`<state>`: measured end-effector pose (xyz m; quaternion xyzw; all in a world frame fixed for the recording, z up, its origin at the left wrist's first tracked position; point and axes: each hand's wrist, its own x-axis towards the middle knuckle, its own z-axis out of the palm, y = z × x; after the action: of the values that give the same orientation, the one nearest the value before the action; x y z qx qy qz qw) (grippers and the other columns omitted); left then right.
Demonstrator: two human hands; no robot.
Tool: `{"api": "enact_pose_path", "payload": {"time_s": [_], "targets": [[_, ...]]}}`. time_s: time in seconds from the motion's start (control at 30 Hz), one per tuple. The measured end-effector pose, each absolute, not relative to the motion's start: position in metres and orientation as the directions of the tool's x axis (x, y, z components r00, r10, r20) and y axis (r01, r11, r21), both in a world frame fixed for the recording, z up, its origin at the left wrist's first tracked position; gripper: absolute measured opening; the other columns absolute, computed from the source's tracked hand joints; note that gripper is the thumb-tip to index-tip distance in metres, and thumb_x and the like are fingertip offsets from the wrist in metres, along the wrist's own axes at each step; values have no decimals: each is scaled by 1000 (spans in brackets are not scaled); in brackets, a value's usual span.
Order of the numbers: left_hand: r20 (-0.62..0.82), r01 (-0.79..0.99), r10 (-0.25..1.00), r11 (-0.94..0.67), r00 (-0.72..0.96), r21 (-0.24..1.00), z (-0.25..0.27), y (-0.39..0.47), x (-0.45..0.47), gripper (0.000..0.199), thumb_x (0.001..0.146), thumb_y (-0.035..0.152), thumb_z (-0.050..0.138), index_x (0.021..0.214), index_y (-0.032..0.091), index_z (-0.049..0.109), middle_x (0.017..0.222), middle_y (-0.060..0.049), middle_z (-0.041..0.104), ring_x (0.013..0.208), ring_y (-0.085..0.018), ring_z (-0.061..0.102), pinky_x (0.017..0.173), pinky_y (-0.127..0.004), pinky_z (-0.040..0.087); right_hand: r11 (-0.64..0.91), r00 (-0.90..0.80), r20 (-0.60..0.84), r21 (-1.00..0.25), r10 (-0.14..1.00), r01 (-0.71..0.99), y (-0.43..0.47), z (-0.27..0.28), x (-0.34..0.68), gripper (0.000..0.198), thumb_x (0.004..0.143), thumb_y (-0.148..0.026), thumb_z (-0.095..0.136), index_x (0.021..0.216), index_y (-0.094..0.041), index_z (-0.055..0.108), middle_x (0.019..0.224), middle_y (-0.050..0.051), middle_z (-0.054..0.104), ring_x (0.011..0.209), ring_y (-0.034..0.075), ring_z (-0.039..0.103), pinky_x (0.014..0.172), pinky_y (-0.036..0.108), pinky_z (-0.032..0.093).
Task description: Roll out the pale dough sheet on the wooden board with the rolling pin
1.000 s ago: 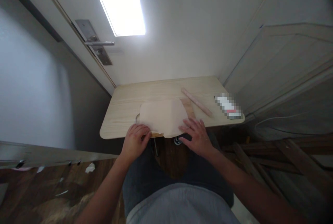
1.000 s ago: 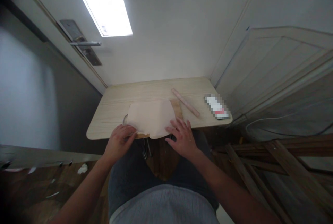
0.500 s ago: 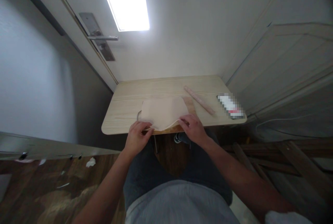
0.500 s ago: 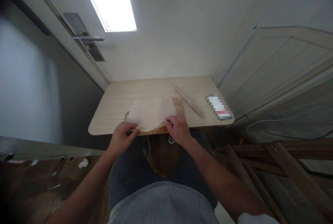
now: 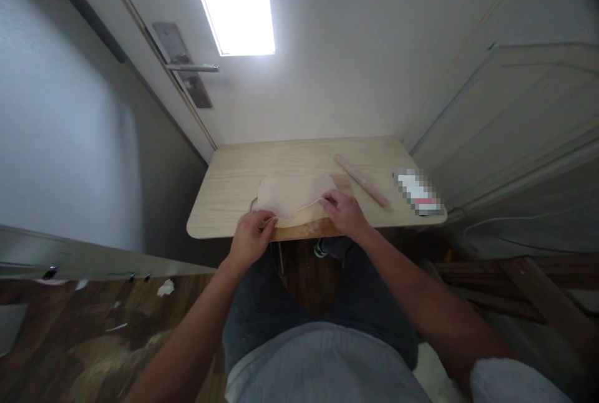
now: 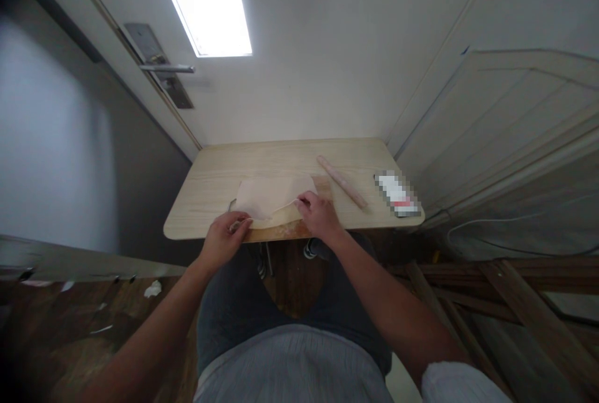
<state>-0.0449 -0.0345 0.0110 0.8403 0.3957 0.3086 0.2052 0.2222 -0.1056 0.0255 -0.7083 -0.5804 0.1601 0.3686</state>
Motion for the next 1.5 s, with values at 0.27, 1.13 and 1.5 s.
{"api": "enact_pose_path", "payload": {"time_s": [0.27, 1.13, 1.5], "targets": [[292, 506, 850, -501, 438, 702, 27, -19, -33, 17, 92, 32, 58, 89, 20, 70, 89, -4, 74, 83, -20, 67, 77, -32, 53, -31, 282, 225, -729, 933, 684, -89, 38, 228, 17, 93, -31, 58, 93, -20, 71, 89, 5, 75, 84, 19, 68, 77, 29, 49], [214, 532, 844, -486, 492, 693, 6, -16, -46, 30, 72, 37, 81, 97, 22, 75, 92, -6, 73, 86, -23, 66, 80, -37, 53, -238, 256, -70, -655, 964, 718, -106, 28, 242, 61, 69, -31, 83, 127, -19, 65, 102, 7, 72, 88, 20, 68, 77, 29, 50], [316, 499, 797, -579, 515, 645, 1, -17, -39, 7, 82, 26, 71, 86, 21, 73, 89, -5, 71, 90, -23, 64, 85, -41, 54, -228, 211, -86, -372, 974, 900, -111, 37, 224, 40, 68, -39, 84, 104, -24, 71, 98, 8, 75, 96, 30, 69, 84, 38, 50]]}}
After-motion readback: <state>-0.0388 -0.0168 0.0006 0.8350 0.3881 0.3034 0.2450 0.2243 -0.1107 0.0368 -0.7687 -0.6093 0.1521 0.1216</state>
